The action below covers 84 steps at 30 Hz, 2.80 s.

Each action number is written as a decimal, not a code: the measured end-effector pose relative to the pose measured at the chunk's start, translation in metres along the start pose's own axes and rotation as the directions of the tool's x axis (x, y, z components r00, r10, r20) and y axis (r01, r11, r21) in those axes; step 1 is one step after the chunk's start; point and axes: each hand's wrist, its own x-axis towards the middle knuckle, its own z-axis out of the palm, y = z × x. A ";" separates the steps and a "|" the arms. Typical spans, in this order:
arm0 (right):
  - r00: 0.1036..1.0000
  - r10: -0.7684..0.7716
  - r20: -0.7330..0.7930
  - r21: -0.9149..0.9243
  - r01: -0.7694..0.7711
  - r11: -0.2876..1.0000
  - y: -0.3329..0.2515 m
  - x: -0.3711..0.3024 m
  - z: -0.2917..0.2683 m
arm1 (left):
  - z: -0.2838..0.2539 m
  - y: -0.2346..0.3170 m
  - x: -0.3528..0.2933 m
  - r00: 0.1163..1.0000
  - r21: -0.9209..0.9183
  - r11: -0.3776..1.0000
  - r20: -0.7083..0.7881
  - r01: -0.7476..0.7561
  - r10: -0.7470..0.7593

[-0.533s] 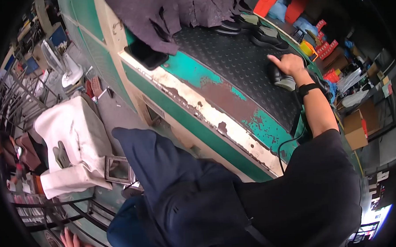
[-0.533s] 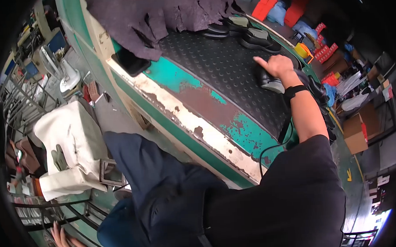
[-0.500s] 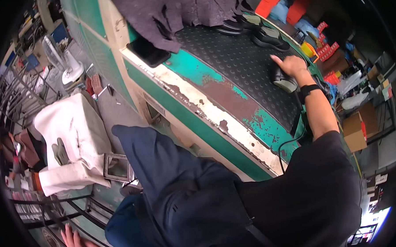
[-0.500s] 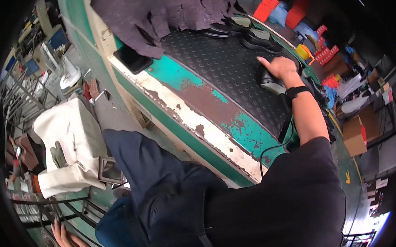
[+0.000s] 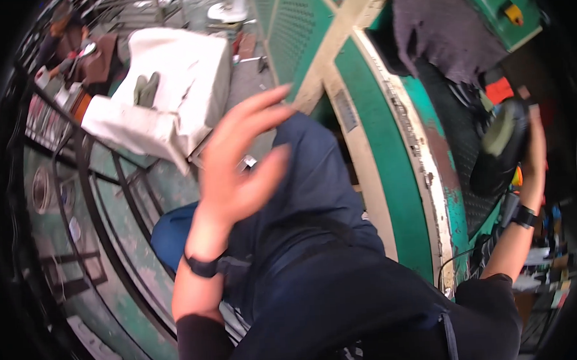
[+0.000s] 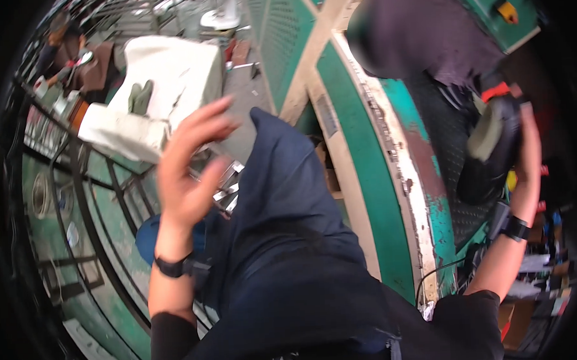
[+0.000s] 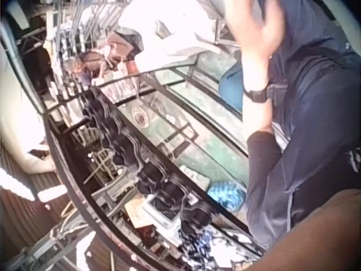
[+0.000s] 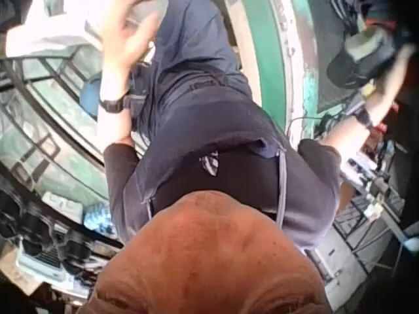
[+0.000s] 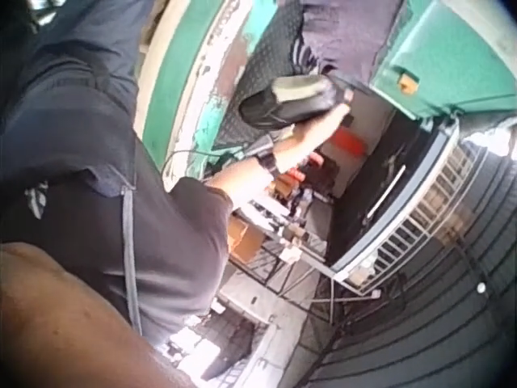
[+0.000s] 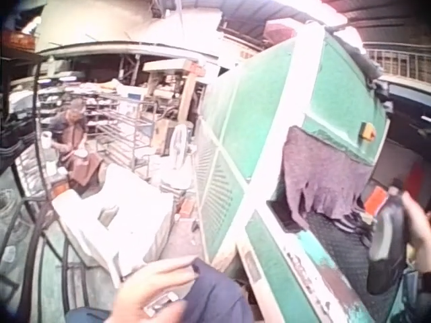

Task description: Move shoe racks and inspect assembled shoes in a factory environment.

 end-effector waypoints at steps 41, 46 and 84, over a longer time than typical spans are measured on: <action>0.256 0.205 0.945 -0.146 -0.232 0.962 0.209 -0.164 0.503 | 0.023 -0.166 -0.136 0.113 -0.777 0.304 -0.292 0.551 -0.950; 0.310 0.062 0.949 -0.020 -0.136 0.990 0.207 -0.179 0.493 | 0.032 -0.138 -0.130 0.017 -0.755 0.295 -0.352 0.585 -0.936; -0.049 0.087 0.995 -0.073 -0.949 0.308 0.322 -0.146 0.501 | 0.061 0.052 -0.113 0.263 -0.940 -0.125 0.215 0.318 -0.941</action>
